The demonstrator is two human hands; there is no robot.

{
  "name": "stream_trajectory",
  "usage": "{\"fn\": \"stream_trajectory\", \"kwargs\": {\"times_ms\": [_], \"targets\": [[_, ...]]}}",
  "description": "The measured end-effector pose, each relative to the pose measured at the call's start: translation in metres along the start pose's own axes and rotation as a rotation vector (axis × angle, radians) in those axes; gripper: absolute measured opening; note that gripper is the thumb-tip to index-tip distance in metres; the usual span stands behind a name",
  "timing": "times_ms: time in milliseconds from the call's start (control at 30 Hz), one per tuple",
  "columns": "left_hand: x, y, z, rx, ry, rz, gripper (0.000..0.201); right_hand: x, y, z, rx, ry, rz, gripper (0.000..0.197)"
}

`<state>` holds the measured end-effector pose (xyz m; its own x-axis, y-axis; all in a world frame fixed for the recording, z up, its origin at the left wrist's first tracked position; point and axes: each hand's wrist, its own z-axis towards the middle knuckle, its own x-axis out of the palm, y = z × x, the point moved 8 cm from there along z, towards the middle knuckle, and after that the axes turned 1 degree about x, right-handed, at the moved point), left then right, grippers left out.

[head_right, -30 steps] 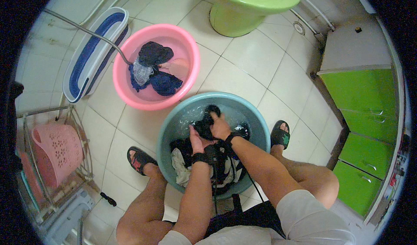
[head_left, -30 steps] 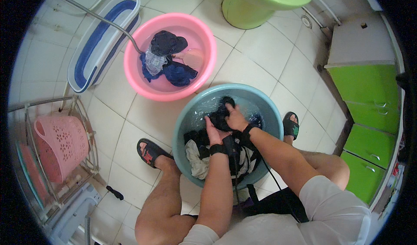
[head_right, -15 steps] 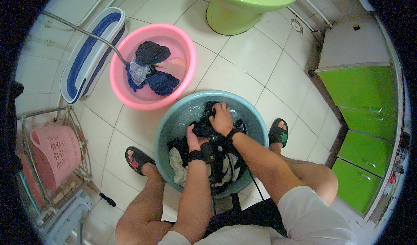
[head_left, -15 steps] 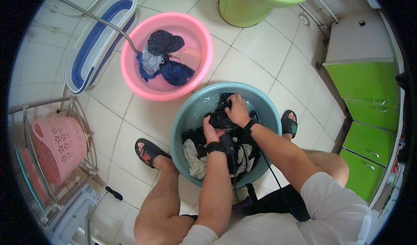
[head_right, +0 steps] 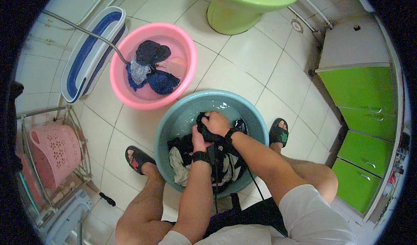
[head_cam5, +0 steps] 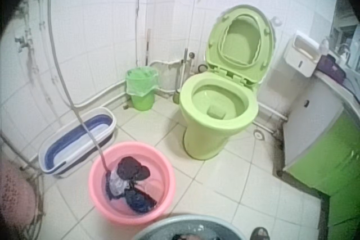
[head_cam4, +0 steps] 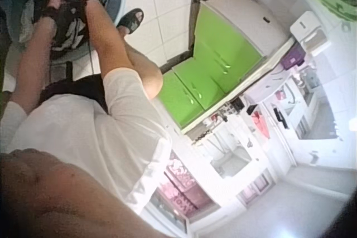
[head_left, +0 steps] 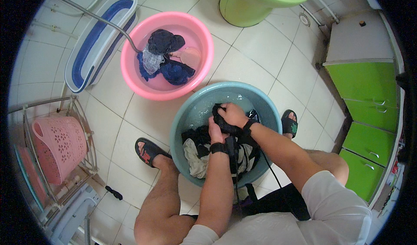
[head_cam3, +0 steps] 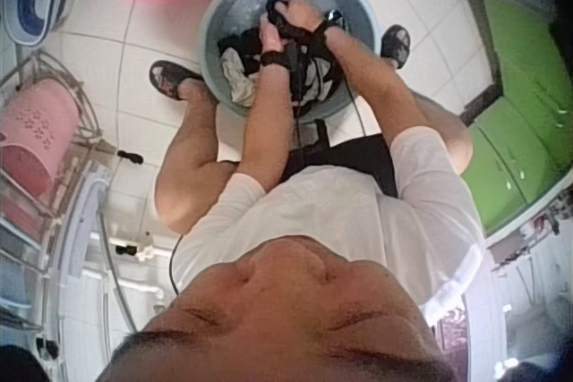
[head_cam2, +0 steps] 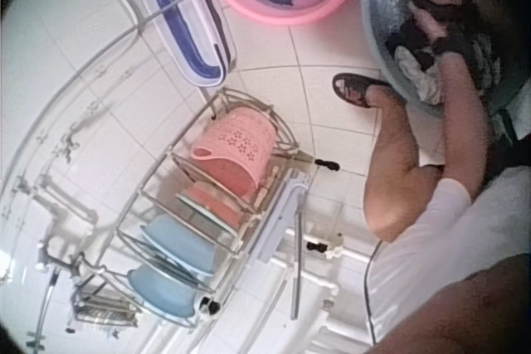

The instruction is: The person sits on the bathroom floor and hand-washes dark garments in a blue basin filled with water. They repeatedly submerge, scrub, wring, and lift the clothes, then transfer some items into a nearby pink basin.

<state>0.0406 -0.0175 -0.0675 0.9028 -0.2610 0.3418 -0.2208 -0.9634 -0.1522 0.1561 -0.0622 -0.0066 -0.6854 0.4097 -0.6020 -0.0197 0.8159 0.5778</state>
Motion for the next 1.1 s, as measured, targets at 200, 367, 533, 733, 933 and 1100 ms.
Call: {"fn": "stream_trajectory", "kwargs": {"times_ms": [200,367,533,733,933,1100], "targets": [[0.006,-0.006,-0.017,-0.027,0.072,-0.151,0.069,-0.010,-0.030,0.001,0.002,-0.325,-0.035,0.042],[0.003,-0.009,-0.005,0.039,0.126,-0.122,0.073,0.020,-0.004,-0.013,-0.065,0.046,0.110,0.033],[-0.012,-0.013,0.000,0.104,-0.152,0.083,0.046,0.000,0.005,-0.009,0.001,-0.031,0.106,0.049],[-0.005,-0.012,0.004,0.122,0.018,-0.320,0.041,-0.035,-0.011,-0.008,-0.347,-0.353,0.207,0.030],[-0.010,0.001,0.022,-0.023,0.119,0.001,0.053,0.020,-0.032,-0.008,0.011,-0.109,0.103,0.048],[-0.006,-0.013,0.010,-0.028,0.123,0.062,0.070,0.018,0.008,-0.008,-0.131,0.055,0.177,0.038]]}}
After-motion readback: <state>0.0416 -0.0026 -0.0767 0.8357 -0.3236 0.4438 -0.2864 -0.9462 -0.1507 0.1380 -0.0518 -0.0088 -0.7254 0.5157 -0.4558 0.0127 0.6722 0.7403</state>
